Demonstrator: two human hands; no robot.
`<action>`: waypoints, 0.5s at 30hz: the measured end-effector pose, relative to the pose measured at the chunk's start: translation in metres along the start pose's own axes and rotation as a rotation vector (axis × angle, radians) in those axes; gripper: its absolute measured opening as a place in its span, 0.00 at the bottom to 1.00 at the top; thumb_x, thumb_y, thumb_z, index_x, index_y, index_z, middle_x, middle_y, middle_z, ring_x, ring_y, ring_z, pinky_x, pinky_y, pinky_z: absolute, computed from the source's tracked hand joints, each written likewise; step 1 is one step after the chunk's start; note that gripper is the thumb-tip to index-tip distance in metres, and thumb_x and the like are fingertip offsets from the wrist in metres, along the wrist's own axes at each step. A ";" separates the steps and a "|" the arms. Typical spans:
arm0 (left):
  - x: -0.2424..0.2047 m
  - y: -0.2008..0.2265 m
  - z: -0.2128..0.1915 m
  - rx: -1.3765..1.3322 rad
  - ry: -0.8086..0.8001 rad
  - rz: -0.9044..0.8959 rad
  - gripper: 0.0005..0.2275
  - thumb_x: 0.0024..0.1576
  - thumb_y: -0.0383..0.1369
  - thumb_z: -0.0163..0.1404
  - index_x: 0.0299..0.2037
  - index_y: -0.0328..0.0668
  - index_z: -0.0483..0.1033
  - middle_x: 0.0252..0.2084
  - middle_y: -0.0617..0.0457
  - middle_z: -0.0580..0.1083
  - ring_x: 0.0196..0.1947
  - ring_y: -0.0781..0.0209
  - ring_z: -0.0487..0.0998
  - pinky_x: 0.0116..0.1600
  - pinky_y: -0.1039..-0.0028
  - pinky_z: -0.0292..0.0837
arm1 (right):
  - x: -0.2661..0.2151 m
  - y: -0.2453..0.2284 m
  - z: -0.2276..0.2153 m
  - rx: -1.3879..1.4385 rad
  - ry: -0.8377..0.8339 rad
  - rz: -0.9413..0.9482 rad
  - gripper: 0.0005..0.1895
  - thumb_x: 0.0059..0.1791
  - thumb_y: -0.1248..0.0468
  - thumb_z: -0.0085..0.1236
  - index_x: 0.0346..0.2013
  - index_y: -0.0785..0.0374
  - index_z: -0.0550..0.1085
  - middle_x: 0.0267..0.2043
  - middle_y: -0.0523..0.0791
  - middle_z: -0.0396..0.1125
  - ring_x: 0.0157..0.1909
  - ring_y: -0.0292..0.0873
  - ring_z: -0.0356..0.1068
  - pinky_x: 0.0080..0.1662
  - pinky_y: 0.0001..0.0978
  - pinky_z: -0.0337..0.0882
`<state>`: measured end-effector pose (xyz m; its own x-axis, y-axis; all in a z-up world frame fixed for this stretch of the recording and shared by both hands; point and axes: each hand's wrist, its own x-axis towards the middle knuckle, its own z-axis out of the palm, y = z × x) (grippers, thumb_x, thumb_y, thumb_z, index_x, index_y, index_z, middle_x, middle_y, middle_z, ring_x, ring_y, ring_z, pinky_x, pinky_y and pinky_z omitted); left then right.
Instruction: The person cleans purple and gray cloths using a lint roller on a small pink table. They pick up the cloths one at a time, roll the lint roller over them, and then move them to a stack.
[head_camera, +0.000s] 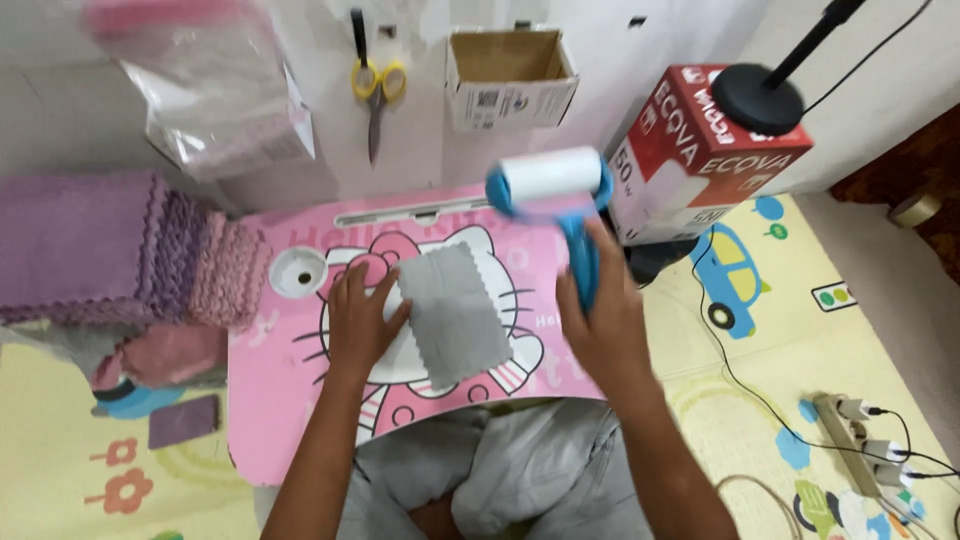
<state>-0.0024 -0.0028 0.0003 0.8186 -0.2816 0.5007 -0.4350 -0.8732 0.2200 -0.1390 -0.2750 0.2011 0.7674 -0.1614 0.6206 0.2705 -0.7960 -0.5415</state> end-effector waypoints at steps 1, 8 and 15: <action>0.000 0.000 -0.002 -0.003 -0.018 -0.011 0.22 0.55 0.48 0.58 0.60 0.59 0.76 0.59 0.41 0.70 0.66 0.44 0.68 0.70 0.50 0.59 | 0.023 -0.006 -0.004 0.002 0.043 -0.056 0.25 0.55 0.67 0.50 0.68 0.65 0.63 0.64 0.62 0.63 0.64 0.68 0.64 0.62 0.58 0.65; 0.003 0.004 -0.006 -0.010 -0.063 -0.070 0.21 0.56 0.49 0.56 0.61 0.64 0.76 0.61 0.43 0.69 0.67 0.45 0.67 0.69 0.51 0.60 | 0.124 -0.012 0.011 -0.096 0.006 -0.120 0.22 0.55 0.70 0.51 0.64 0.67 0.65 0.49 0.61 0.65 0.46 0.68 0.73 0.41 0.54 0.76; 0.007 0.009 -0.016 -0.031 -0.171 -0.132 0.21 0.59 0.50 0.52 0.62 0.64 0.75 0.63 0.44 0.68 0.69 0.45 0.66 0.71 0.50 0.58 | 0.170 0.014 0.040 -0.173 -0.063 -0.078 0.21 0.53 0.70 0.53 0.61 0.65 0.67 0.41 0.56 0.66 0.35 0.56 0.76 0.30 0.43 0.75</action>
<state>-0.0070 -0.0059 0.0190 0.9198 -0.2317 0.3168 -0.3291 -0.8951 0.3007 0.0186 -0.2901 0.2769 0.7841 -0.0630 0.6174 0.2308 -0.8939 -0.3843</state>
